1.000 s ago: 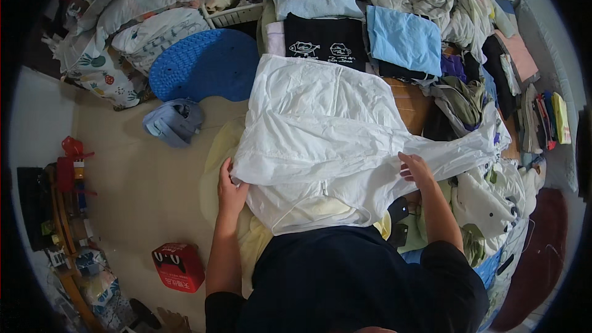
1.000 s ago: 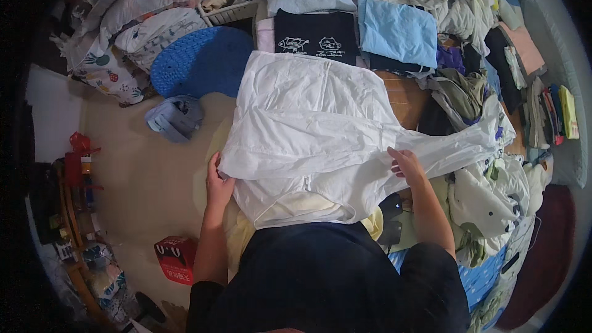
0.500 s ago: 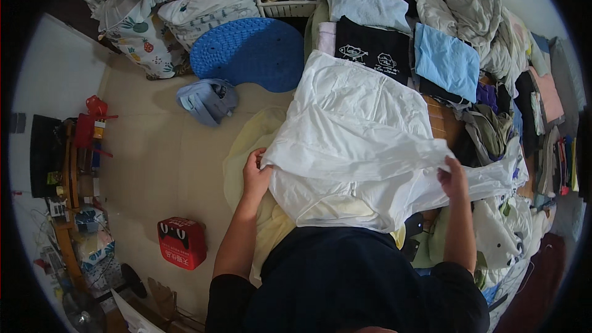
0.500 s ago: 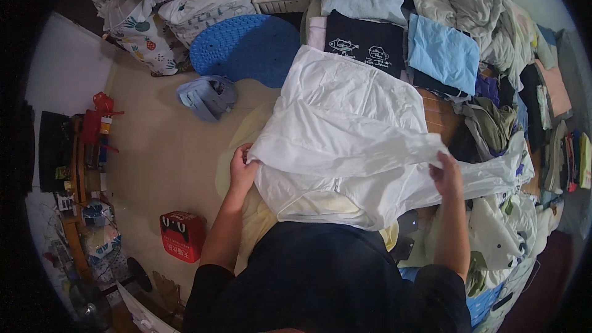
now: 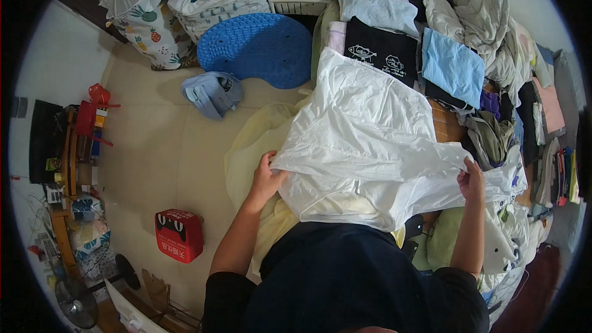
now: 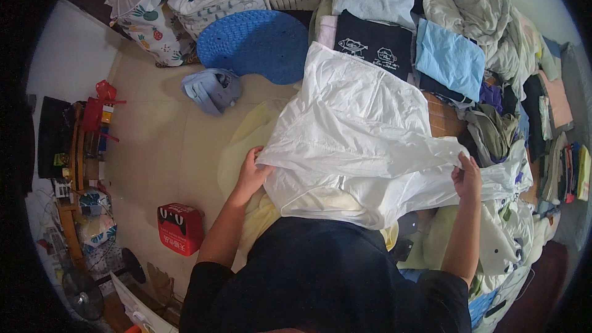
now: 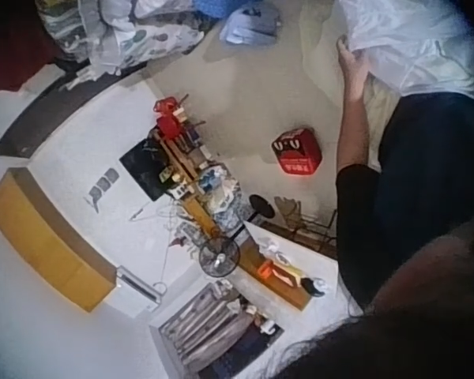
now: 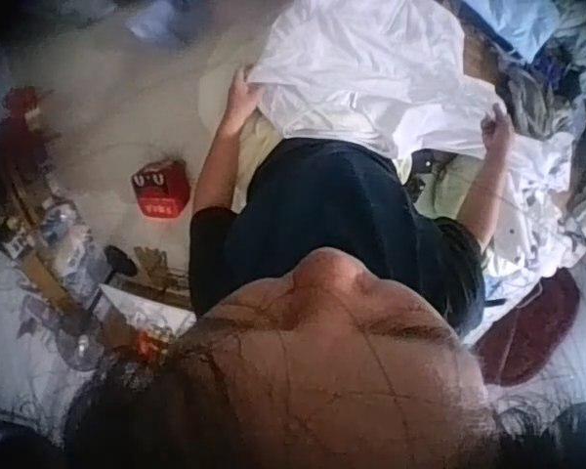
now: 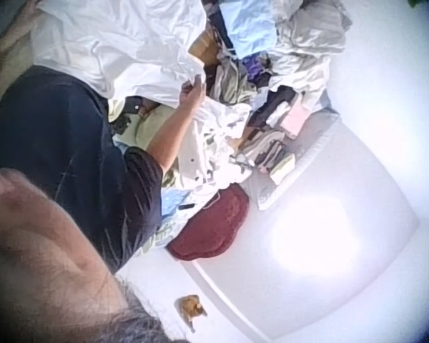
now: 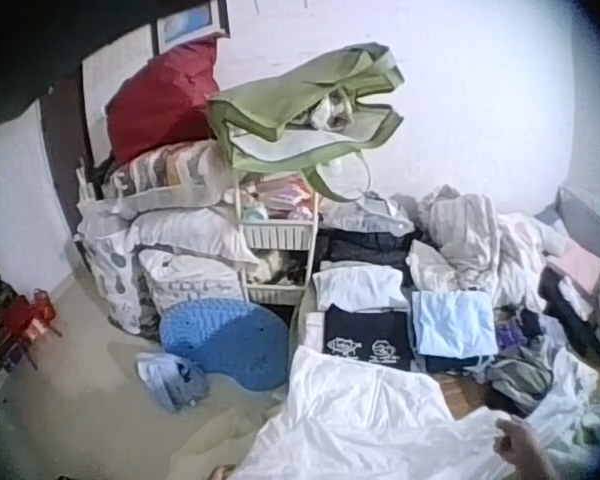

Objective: Folding a blue shirt and white pants on a bed.

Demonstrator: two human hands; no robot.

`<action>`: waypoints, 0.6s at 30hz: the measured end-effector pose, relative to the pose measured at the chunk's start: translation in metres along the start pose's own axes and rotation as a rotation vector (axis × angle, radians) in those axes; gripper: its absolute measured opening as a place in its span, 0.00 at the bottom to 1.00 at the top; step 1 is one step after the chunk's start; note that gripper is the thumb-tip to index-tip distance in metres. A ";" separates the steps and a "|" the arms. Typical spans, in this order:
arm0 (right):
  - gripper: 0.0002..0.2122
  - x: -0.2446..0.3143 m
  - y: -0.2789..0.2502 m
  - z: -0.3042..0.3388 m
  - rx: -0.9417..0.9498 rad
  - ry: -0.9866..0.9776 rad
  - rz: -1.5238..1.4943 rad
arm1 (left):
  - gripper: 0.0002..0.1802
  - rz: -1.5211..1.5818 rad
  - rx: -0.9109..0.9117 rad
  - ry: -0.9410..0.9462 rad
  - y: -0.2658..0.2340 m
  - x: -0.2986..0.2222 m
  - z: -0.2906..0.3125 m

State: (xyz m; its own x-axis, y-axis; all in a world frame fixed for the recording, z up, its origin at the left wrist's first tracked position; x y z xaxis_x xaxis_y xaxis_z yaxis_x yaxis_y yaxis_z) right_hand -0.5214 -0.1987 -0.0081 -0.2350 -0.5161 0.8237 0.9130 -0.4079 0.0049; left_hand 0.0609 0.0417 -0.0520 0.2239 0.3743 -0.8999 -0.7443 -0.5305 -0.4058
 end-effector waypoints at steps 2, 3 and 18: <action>0.13 0.016 0.004 0.005 0.050 -0.040 -0.009 | 0.30 0.079 0.026 -0.041 0.005 0.001 0.009; 0.14 0.026 0.004 0.008 0.072 -0.067 -0.023 | 0.30 0.171 0.053 -0.106 0.008 0.006 0.014; 0.29 0.052 -0.138 -0.018 -0.160 -0.096 0.213 | 0.26 0.073 0.018 -0.099 -0.010 0.012 0.030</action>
State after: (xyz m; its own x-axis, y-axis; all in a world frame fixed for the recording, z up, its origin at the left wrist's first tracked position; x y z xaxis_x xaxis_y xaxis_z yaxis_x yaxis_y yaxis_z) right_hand -0.6661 -0.1832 0.0237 -0.0033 -0.5323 0.8466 0.8725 -0.4151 -0.2576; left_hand 0.0523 0.0746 -0.0542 0.1061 0.4088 -0.9064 -0.7677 -0.5456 -0.3360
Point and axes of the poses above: each hand's wrist, its own z-axis away from the middle knuckle, its own y-axis out of the palm, x = y × z, the point moved 10 cm from there along -z, towards the middle knuckle, and after that the axes turned 8 degrees about -x, right-handed, at the moved point
